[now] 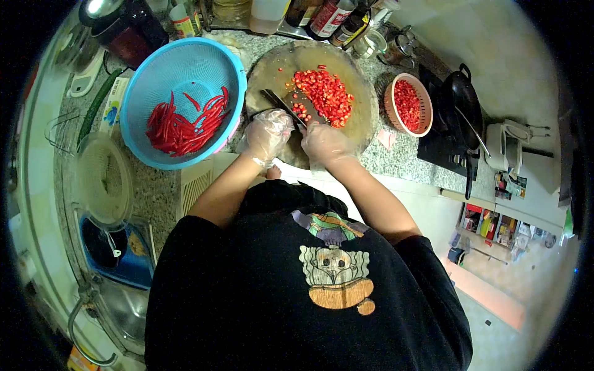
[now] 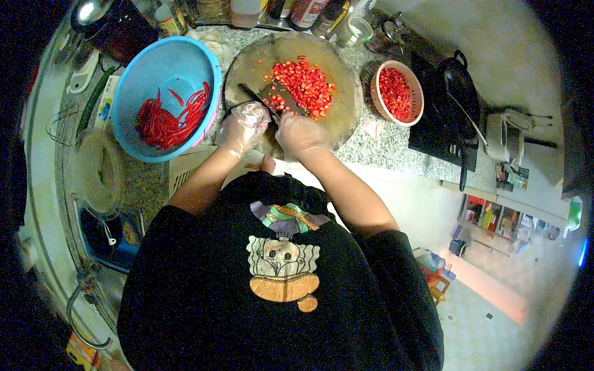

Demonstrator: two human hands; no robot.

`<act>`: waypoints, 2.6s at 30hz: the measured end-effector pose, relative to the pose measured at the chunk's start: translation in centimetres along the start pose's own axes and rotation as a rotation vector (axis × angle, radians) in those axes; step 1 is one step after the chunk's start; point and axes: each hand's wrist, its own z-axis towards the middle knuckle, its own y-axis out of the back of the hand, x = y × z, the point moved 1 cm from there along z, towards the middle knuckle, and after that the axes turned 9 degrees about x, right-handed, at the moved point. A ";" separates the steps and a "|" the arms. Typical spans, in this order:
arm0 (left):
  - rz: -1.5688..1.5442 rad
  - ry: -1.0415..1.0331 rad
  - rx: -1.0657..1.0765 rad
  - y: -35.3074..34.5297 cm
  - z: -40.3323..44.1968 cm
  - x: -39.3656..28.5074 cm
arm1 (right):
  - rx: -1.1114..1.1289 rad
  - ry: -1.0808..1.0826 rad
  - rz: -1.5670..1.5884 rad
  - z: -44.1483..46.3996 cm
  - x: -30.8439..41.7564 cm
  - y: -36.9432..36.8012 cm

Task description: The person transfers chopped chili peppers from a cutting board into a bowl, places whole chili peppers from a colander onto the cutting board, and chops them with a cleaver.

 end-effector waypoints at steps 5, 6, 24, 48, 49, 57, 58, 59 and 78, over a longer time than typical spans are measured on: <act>-0.049 0.010 -0.105 0.8 -0.1 -0.9 | -0.145 0.055 0.044 -0.7 -2.0 -1.5; -0.057 0.019 -0.096 1.0 -0.2 -1.3 | -0.138 0.028 0.065 -1.6 -2.4 -1.4; 0.056 0.035 0.034 1.8 0.0 -1.4 | -0.046 0.028 0.006 0.7 -0.4 -1.1; -0.038 -0.025 -0.107 1.3 -0.6 -1.1 | -0.072 0.057 0.034 -0.6 -0.9 -1.7; -0.069 0.066 -0.059 1.7 -0.8 -1.6 | -0.073 0.051 0.062 -0.9 -1.1 -1.7; -0.103 0.007 -0.319 2.3 -2.0 -0.7 | -0.032 0.027 -0.010 -3.6 -0.2 0.3; -0.066 0.001 -0.296 2.4 -1.9 -0.9 | -0.034 0.036 -0.024 -3.5 -0.2 0.3; -0.030 -0.003 -0.273 2.3 -2.0 -1.0 | -0.033 0.046 -0.037 -3.4 -0.2 0.2; 0.029 -0.039 -0.071 2.4 -0.2 -1.5 | -0.096 -0.026 1.217 -1.5 -9.5 -4.1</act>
